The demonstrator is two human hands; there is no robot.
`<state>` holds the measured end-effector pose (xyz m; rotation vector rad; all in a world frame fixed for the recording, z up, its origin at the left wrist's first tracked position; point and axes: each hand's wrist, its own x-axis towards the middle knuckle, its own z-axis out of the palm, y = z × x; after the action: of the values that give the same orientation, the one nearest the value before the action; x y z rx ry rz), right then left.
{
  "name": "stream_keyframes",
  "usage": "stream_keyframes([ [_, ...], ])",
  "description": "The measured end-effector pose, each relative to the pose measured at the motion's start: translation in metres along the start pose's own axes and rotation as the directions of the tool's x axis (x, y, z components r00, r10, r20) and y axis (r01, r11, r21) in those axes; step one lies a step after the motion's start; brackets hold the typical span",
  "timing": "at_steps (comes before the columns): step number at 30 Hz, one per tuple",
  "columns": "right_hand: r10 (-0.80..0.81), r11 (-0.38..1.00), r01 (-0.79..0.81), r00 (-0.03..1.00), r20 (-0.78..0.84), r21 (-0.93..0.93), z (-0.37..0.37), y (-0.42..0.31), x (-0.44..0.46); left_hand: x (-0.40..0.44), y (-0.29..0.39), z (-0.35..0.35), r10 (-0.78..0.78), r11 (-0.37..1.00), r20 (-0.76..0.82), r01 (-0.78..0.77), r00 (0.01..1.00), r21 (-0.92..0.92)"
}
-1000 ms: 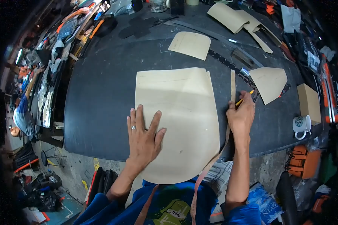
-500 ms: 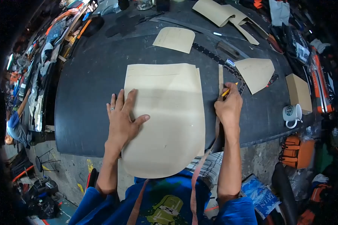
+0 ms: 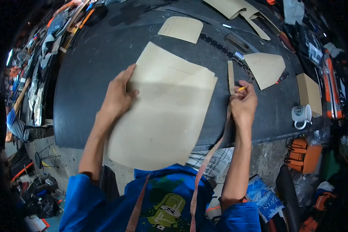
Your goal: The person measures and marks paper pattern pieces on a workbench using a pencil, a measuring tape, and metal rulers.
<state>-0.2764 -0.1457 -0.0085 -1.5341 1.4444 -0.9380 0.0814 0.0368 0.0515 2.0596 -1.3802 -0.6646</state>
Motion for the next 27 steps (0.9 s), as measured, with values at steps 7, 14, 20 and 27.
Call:
stream_keyframes([
  [7,-0.081,0.987,0.067,0.992,0.093,0.143,-0.013,-0.029,-0.005,0.079,-0.031,-0.023,0.209,0.967,0.078,-0.218,0.975,0.129],
  [14,-0.107,0.986,0.078,0.975,0.196,0.149,-0.006,-0.069,-0.014,0.116,-0.026,-0.027,0.217,0.937,0.218,-0.266,0.951,0.227],
  [20,-0.095,0.995,0.082,0.941,0.325,0.054,-0.003,-0.063,0.003,0.116,-0.014,-0.024,0.159,0.954,0.289,-0.223,0.944,0.201],
  [27,-0.181,0.971,0.224,0.918,0.353,-0.085,0.000,-0.036,0.017,0.120,-0.007,-0.027,0.156,0.946,0.370,-0.246,0.916,0.212],
])
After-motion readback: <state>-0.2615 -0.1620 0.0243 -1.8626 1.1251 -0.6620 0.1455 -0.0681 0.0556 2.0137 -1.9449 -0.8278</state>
